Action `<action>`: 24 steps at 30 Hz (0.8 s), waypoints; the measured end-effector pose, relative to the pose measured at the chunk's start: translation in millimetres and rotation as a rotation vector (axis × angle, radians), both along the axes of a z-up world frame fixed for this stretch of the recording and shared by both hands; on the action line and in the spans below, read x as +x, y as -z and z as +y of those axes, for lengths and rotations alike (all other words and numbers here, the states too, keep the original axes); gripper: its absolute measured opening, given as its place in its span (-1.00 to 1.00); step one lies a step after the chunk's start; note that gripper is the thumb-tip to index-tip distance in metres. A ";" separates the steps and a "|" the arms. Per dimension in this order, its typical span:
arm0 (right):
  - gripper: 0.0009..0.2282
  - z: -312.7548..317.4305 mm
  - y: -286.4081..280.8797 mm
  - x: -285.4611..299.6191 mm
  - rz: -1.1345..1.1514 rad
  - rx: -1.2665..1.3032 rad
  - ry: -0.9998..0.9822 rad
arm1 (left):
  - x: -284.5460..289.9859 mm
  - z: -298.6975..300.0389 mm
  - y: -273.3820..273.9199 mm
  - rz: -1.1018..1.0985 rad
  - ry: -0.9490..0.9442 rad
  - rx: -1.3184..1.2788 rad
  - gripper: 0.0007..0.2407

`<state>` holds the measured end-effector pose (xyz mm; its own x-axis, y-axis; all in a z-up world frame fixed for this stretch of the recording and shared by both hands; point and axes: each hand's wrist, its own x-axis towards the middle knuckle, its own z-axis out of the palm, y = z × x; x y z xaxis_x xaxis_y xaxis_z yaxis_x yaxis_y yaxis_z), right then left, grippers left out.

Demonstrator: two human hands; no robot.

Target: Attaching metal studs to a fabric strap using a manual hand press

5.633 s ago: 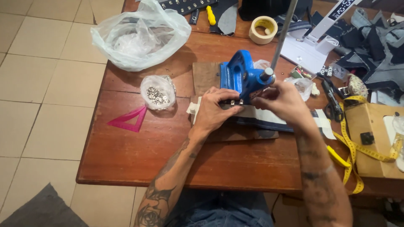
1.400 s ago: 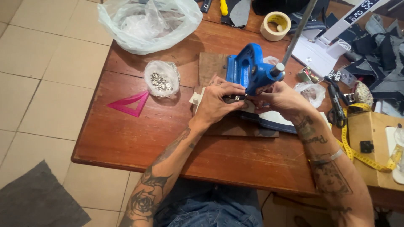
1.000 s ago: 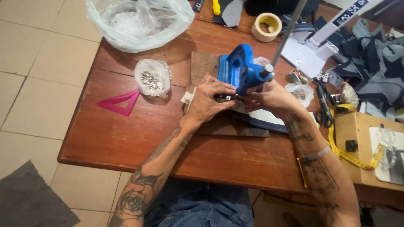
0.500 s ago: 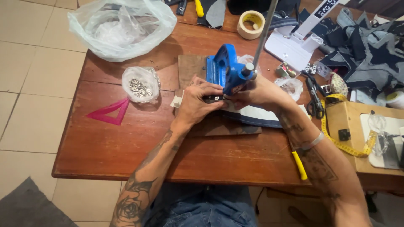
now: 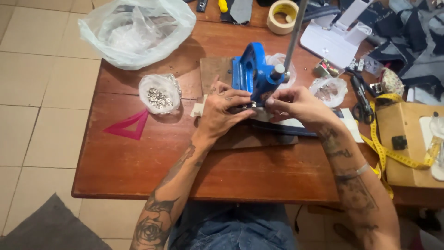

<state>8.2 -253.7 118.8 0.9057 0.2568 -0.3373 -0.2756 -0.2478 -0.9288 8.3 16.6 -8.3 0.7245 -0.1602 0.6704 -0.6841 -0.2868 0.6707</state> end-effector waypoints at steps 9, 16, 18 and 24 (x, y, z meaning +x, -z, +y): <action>-0.85 -16.7 -13.3 -28.9 -0.366 -0.211 0.000 | -4.0 -3.9 -9.4 -0.192 -0.089 0.067 -0.78; -0.78 7.2 -21.0 -41.0 -0.569 -0.367 0.001 | -2.5 8.6 -20.0 -0.246 -0.096 0.169 -0.73; -0.69 12.2 -8.2 -42.7 -0.679 -0.421 -0.059 | 2.0 15.6 -13.4 -0.088 0.075 0.121 -0.81; -0.67 18.4 6.7 -10.6 -0.541 -0.400 -0.244 | 6.4 23.9 -22.0 0.170 0.241 0.072 -0.81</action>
<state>-2.4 -235.3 112.1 0.9052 0.4238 0.0319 0.3044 -0.5940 -0.7447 14.7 40.5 13.7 0.7609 -0.3838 0.5232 -0.6176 -0.1811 0.7653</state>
